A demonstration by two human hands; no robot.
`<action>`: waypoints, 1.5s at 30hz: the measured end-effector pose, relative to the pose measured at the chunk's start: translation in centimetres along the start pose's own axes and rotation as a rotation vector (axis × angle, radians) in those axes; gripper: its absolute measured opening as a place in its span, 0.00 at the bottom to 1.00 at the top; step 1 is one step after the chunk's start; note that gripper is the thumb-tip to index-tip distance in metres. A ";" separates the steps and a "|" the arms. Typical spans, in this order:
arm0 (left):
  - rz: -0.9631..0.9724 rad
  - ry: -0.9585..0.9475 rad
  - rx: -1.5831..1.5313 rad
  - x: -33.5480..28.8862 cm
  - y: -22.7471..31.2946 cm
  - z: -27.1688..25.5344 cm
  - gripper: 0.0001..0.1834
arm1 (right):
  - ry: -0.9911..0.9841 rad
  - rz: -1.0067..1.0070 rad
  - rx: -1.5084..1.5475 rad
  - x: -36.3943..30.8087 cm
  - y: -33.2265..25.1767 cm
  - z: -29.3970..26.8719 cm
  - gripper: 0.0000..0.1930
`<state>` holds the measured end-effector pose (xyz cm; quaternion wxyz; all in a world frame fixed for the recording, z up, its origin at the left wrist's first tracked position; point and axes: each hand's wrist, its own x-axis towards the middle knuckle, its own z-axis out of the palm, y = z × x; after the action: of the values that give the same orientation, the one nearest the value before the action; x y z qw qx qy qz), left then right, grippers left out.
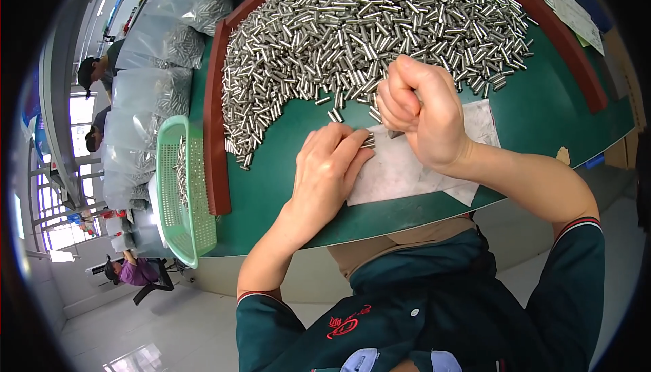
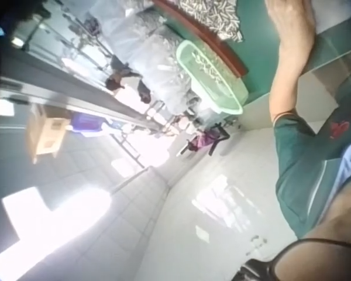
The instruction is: Picking up small metal pins from a pile and assembling or inspecting them using a hand tool.
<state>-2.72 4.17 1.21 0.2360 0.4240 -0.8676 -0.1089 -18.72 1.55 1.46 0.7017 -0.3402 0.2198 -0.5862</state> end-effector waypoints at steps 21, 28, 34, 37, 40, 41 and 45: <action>-0.103 -0.006 -0.396 0.4 -1.4 -1.0 0.06 | -0.028 0.024 -0.046 -0.1 0.2 0.3 0.21; -0.642 -0.066 -1.500 -0.4 -2.3 -1.0 0.12 | 0.008 0.028 -0.004 -0.1 0.5 0.4 0.21; -0.798 -0.149 -1.711 0.0 -2.5 -1.6 0.16 | 0.030 0.049 0.024 0.1 0.3 0.3 0.21; -0.832 -0.153 -1.730 0.1 -2.6 -1.7 0.17 | 0.034 0.056 0.035 0.2 0.3 0.3 0.21; -0.864 -0.120 -1.780 0.2 -2.7 -1.8 0.17 | 0.035 0.057 0.036 0.3 0.3 0.3 0.21; -0.880 -0.103 -1.855 0.0 -3.0 -1.9 0.18 | 0.039 0.063 0.034 0.3 0.3 0.3 0.21; -1.026 0.151 -1.797 -0.2 -3.7 -2.1 0.21 | 0.035 0.058 0.014 0.2 0.3 0.2 0.22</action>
<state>0.98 2.05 1.55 0.4441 0.4159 -0.1647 -0.7763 -18.29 1.39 1.43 0.7170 -0.3186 0.2376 -0.5727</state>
